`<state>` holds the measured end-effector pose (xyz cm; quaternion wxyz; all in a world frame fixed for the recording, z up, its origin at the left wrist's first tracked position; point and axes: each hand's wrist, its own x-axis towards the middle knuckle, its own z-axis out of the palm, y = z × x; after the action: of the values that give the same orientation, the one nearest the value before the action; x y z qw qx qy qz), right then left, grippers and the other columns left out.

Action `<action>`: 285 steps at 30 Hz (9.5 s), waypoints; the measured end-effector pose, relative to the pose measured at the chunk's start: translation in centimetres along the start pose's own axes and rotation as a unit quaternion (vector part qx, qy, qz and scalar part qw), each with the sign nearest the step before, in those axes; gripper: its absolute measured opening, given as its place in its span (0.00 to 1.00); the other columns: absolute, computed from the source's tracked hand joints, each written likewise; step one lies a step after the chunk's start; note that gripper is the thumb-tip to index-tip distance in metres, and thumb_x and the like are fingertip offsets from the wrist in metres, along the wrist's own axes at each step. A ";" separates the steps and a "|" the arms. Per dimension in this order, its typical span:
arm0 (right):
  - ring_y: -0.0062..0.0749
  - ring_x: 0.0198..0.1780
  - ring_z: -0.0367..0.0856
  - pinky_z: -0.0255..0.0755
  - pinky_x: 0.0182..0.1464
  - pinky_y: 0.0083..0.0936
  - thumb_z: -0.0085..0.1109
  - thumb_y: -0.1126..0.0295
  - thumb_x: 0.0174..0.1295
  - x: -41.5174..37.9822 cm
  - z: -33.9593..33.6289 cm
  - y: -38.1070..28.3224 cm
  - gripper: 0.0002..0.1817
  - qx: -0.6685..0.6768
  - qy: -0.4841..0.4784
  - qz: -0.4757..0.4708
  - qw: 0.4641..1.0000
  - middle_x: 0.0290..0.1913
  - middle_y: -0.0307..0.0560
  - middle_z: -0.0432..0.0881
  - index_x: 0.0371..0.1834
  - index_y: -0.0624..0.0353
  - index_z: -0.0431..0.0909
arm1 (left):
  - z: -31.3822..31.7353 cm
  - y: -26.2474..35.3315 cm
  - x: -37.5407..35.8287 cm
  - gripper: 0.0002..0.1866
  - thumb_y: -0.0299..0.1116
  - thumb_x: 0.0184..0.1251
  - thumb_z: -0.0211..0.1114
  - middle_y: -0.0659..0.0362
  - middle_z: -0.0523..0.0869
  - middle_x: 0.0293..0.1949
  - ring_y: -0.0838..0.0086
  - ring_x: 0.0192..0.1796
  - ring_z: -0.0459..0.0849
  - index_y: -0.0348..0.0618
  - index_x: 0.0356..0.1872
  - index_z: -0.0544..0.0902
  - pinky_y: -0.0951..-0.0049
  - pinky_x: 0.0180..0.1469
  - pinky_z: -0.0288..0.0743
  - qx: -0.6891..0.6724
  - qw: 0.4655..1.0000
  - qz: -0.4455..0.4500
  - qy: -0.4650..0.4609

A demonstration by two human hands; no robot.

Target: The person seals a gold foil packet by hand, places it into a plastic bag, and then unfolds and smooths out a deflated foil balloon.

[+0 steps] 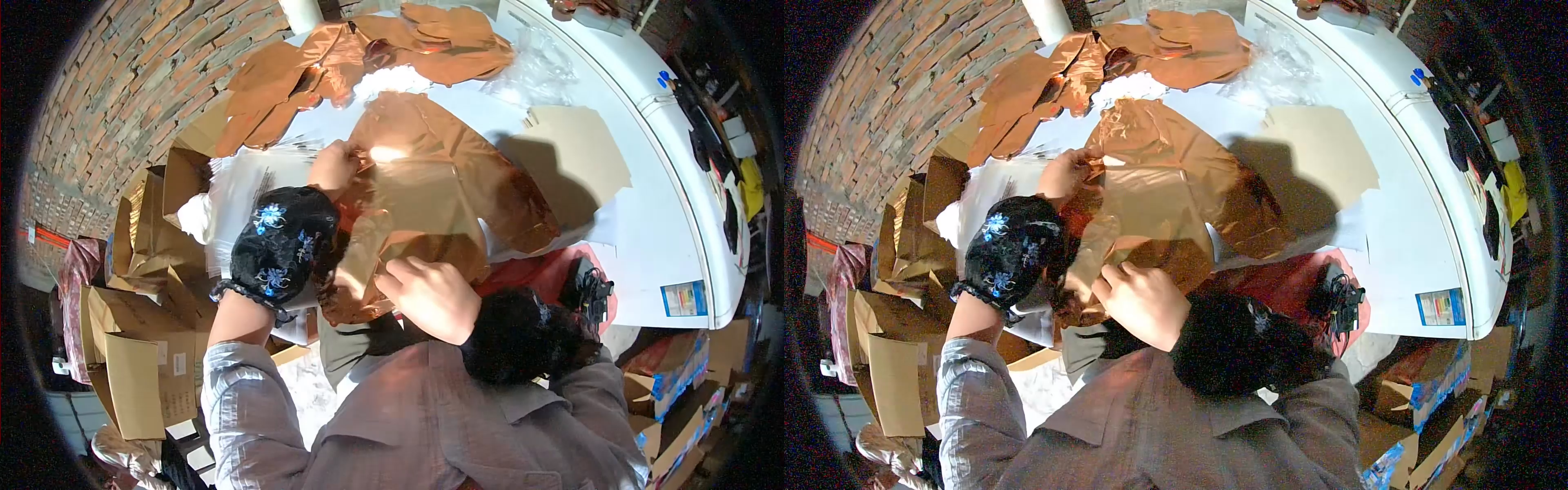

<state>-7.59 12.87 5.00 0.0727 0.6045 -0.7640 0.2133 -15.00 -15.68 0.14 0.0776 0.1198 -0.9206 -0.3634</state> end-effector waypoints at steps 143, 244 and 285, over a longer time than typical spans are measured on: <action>0.32 0.44 0.82 0.79 0.45 0.31 0.61 0.68 0.58 -3.7 6.6 0.7 0.06 0.163 0.072 0.049 0.983 0.43 0.40 0.76 0.35 0.56 0.78 | 4.8 1.9 12.7 0.12 0.37 0.60 0.71 0.48 0.80 0.47 0.48 0.52 0.78 0.45 0.40 0.80 0.48 0.53 0.73 0.182 0.909 0.114 0.357; 0.22 0.25 0.80 0.73 0.29 0.22 0.57 0.59 0.72 -8.6 4.4 4.7 0.17 0.417 0.129 0.497 0.750 0.27 0.45 0.87 0.42 0.64 0.85 | -0.8 1.6 -10.4 0.34 0.61 0.77 0.47 0.49 0.56 0.80 0.50 0.82 0.47 0.62 0.79 0.61 0.40 0.77 0.39 0.300 0.948 0.099 -0.040; 0.32 0.33 0.88 0.81 0.32 0.22 0.60 0.59 0.72 -7.8 4.2 4.5 0.18 0.645 0.156 0.504 0.554 0.35 0.50 0.86 0.49 0.67 0.82 | 3.4 3.3 -3.7 0.34 0.57 0.78 0.49 0.47 0.55 0.79 0.42 0.81 0.47 0.59 0.79 0.59 0.34 0.73 0.47 0.368 0.896 0.243 -0.060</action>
<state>-9.21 18.85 -2.73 -0.3378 -0.0364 -0.5788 0.7413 -12.74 -10.14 -0.25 0.0582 -0.1096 -0.9920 0.0251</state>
